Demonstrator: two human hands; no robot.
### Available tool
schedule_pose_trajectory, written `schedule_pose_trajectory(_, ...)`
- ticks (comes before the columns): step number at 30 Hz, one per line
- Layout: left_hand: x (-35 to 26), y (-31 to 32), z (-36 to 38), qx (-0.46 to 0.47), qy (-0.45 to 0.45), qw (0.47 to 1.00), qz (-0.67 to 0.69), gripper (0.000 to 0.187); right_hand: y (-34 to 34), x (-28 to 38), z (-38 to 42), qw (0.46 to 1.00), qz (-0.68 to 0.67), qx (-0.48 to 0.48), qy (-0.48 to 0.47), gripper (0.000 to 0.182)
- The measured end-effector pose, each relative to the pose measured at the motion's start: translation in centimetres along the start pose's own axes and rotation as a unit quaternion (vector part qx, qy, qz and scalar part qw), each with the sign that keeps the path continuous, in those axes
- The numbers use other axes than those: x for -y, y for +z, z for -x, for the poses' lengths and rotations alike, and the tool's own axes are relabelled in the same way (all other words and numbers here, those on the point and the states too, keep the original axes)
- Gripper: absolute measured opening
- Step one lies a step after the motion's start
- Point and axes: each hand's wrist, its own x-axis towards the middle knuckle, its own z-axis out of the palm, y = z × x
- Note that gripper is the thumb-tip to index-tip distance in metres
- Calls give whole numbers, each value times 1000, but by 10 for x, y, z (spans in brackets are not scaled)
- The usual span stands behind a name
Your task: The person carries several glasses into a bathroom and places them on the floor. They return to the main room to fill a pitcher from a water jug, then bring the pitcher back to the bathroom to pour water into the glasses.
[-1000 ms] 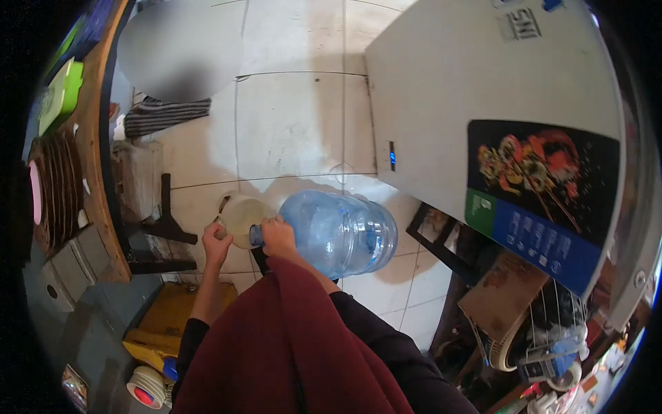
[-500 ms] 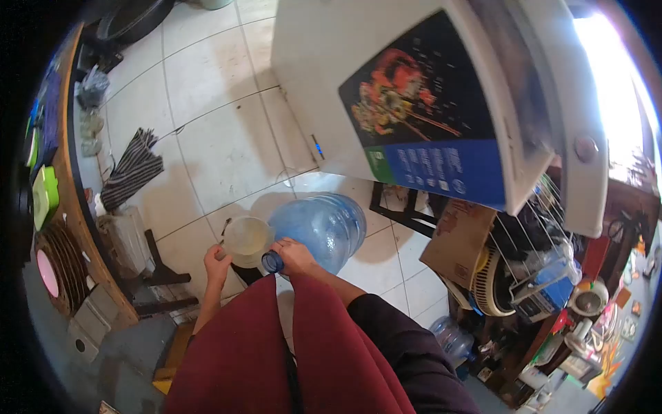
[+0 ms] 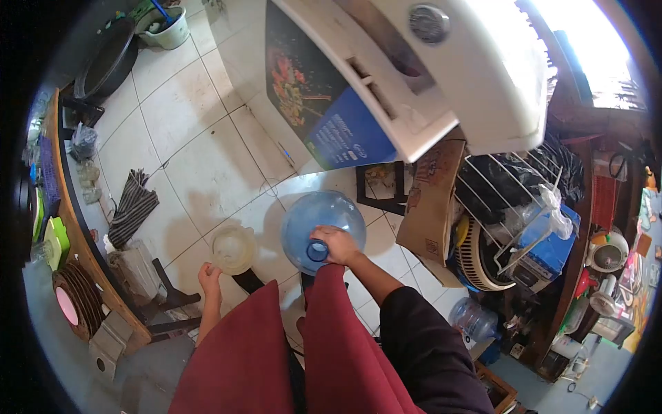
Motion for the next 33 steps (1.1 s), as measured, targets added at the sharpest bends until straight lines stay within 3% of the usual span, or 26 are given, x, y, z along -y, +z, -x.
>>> schedule_pose_trajectory(5,-6,5,8,-16,-14,998,66,15,-17,-23,54,999,38,-15,3,41)
schedule_pose_trajectory(8,5,1,8,-23,-35,990,134,14,-24,-41,82,998,13,-33,50,46)
schedule_pose_trajectory(10,-6,8,19,-26,-61,973,222,14,-22,-62,94,986,-31,-77,146,51)
schedule_pose_trajectory(11,-10,10,26,-35,-62,973,220,14,-21,-64,98,987,-35,-71,140,51)
schedule_pose_trajectory(14,-23,16,41,-51,-47,971,229,14,-32,-49,98,982,44,-82,165,58)
schedule_pose_trajectory(16,-26,15,54,-60,-49,964,256,14,-27,-45,104,966,2,-145,216,58)
schedule_pose_trajectory(17,-24,14,61,-67,-47,963,255,14,-19,-47,109,953,3,-143,267,55)
schedule_pose_trajectory(18,-22,11,68,-59,-42,955,288,14,-14,-43,111,956,0,-138,259,55)
schedule_pose_trajectory(20,-21,4,87,-68,-26,942,328,13,-9,-32,109,877,-150,-132,437,65)
schedule_pose_trajectory(24,-51,-1,141,-143,-23,915,377,14,-9,-39,124,891,-191,-55,409,58)
schedule_pose_trajectory(25,-61,-4,154,-172,-37,914,366,14,1,-48,121,981,103,75,143,53)
schedule_pose_trajectory(26,-67,-11,169,-174,-48,913,365,13,-10,-80,128,984,111,81,114,53)
schedule_pose_trajectory(27,-71,-20,186,-183,-60,912,364,13,-21,-86,128,940,-154,208,222,52)
schedule_pose_trajectory(29,-72,-34,215,-188,-41,888,418,13,-65,-47,125,963,-156,150,159,46)
schedule_pose_trajectory(30,-68,-45,229,-226,-29,873,432,13,-87,-31,121,945,-244,162,148,44)
schedule_pose_trajectory(31,-63,-54,243,-203,-1,882,425,11,-108,-12,111,916,-330,177,143,42)
schedule_pose_trajectory(33,-58,-75,276,-204,33,880,428,9,-144,66,86,918,-192,181,298,39)
